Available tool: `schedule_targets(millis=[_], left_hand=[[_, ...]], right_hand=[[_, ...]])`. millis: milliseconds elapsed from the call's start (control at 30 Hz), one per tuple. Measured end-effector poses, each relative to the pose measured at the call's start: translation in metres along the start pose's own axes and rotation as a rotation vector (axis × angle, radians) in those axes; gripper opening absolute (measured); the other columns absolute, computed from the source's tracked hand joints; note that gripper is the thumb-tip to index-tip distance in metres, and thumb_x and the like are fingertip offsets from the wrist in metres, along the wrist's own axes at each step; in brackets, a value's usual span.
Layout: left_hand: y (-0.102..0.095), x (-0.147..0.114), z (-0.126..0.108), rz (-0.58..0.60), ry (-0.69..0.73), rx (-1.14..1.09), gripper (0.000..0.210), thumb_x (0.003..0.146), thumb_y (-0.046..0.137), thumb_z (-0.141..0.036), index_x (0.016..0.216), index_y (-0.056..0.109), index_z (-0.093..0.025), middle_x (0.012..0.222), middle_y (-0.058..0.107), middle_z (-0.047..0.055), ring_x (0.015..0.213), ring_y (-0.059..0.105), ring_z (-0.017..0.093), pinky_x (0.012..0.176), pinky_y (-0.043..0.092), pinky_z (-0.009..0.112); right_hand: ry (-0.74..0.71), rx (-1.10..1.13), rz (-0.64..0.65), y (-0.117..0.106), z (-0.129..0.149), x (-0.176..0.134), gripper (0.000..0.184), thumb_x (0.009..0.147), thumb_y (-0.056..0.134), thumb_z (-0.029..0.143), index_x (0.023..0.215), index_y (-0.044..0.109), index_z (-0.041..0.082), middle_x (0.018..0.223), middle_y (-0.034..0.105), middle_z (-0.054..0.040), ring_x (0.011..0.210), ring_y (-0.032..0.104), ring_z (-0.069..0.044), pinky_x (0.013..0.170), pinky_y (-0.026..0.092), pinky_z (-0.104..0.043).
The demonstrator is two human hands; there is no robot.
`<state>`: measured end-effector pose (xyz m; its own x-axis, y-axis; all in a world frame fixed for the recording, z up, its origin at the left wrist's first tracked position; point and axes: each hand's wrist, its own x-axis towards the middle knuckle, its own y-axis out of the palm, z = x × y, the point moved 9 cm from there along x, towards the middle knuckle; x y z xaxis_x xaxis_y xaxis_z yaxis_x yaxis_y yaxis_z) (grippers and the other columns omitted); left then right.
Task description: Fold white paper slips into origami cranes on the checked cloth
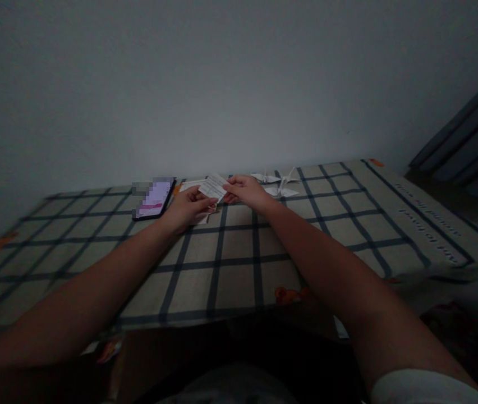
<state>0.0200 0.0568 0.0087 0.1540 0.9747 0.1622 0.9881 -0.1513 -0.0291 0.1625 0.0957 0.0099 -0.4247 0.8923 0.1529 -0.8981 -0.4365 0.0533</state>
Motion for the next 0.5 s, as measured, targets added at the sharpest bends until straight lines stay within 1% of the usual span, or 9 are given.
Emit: schedule_targets(millis=[33, 133, 200, 267, 333, 400, 500], left_hand=[[0.000, 0.003, -0.001, -0.005, 0.008, -0.007, 0.044, 0.063, 0.086, -0.030, 0.100, 0.069, -0.013, 0.084, 0.072, 0.004, 0.066, 0.062, 0.012, 0.064, 0.051, 0.025], [0.003, 0.015, -0.005, -0.001, 0.007, 0.002, 0.042, 0.061, 0.084, -0.022, 0.099, 0.070, -0.013, 0.087, 0.072, 0.005, 0.066, 0.061, 0.012, 0.063, 0.049, 0.024], [0.005, 0.021, -0.002, 0.006, -0.053, 0.011, 0.037, 0.062, 0.081, -0.019, 0.097, 0.071, -0.014, 0.090, 0.073, 0.006, 0.068, 0.062, 0.012, 0.061, 0.049, 0.023], [0.004, 0.024, 0.002, -0.019, -0.107, 0.007, 0.023, 0.065, 0.080, -0.019, 0.085, 0.071, -0.013, 0.085, 0.072, 0.006, 0.066, 0.061, 0.011, 0.060, 0.048, 0.023], [0.003, 0.025, 0.007, -0.031, -0.123, -0.009, 0.017, 0.068, 0.080, -0.022, 0.075, 0.068, -0.012, 0.077, 0.070, 0.006, 0.062, 0.059, 0.010, 0.057, 0.046, 0.022], [0.008, 0.026, 0.010, 0.040, -0.096, -0.019, 0.017, 0.072, 0.078, -0.025, 0.077, 0.067, -0.012, 0.074, 0.069, 0.005, 0.060, 0.059, 0.010, 0.055, 0.045, 0.021], [0.008, 0.027, 0.009, 0.082, 0.016, 0.009, 0.022, 0.073, 0.079, -0.028, 0.083, 0.065, -0.014, 0.070, 0.066, 0.002, 0.054, 0.055, 0.008, 0.053, 0.044, 0.021]], right_hand=[[-0.007, 0.021, -0.003, -0.001, 0.001, 0.000, 0.008, 0.090, 0.062, 0.012, 0.084, 0.065, 0.016, 0.069, 0.069, -0.0006, 0.063, 0.067, -0.009, 0.063, 0.057, -0.019], [-0.013, 0.059, -0.016, -0.004, 0.002, 0.000, 0.008, 0.091, 0.062, 0.012, 0.086, 0.066, 0.016, 0.071, 0.070, -0.0010, 0.063, 0.068, -0.009, 0.062, 0.056, -0.018], [-0.003, 0.065, -0.052, -0.008, 0.000, 0.001, 0.008, 0.091, 0.061, 0.011, 0.085, 0.066, 0.016, 0.070, 0.069, -0.0008, 0.061, 0.067, -0.009, 0.060, 0.056, -0.018], [0.004, 0.069, -0.103, -0.013, -0.002, 0.002, 0.010, 0.091, 0.061, 0.011, 0.083, 0.064, 0.016, 0.070, 0.069, -0.0006, 0.061, 0.067, -0.008, 0.062, 0.056, -0.018], [0.027, 0.054, -0.112, -0.014, -0.005, 0.003, 0.011, 0.091, 0.061, 0.011, 0.082, 0.062, 0.016, 0.069, 0.070, -0.0012, 0.061, 0.067, -0.009, 0.063, 0.056, -0.019], [0.024, 0.042, -0.094, -0.012, -0.005, 0.003, 0.010, 0.091, 0.061, 0.012, 0.082, 0.062, 0.016, 0.070, 0.070, -0.0012, 0.061, 0.067, -0.009, 0.064, 0.057, -0.019], [0.017, 0.057, -0.091, -0.010, -0.004, 0.003, 0.009, 0.091, 0.061, 0.012, 0.083, 0.062, 0.016, 0.070, 0.070, 0.0003, 0.063, 0.068, -0.008, 0.065, 0.057, -0.019]])
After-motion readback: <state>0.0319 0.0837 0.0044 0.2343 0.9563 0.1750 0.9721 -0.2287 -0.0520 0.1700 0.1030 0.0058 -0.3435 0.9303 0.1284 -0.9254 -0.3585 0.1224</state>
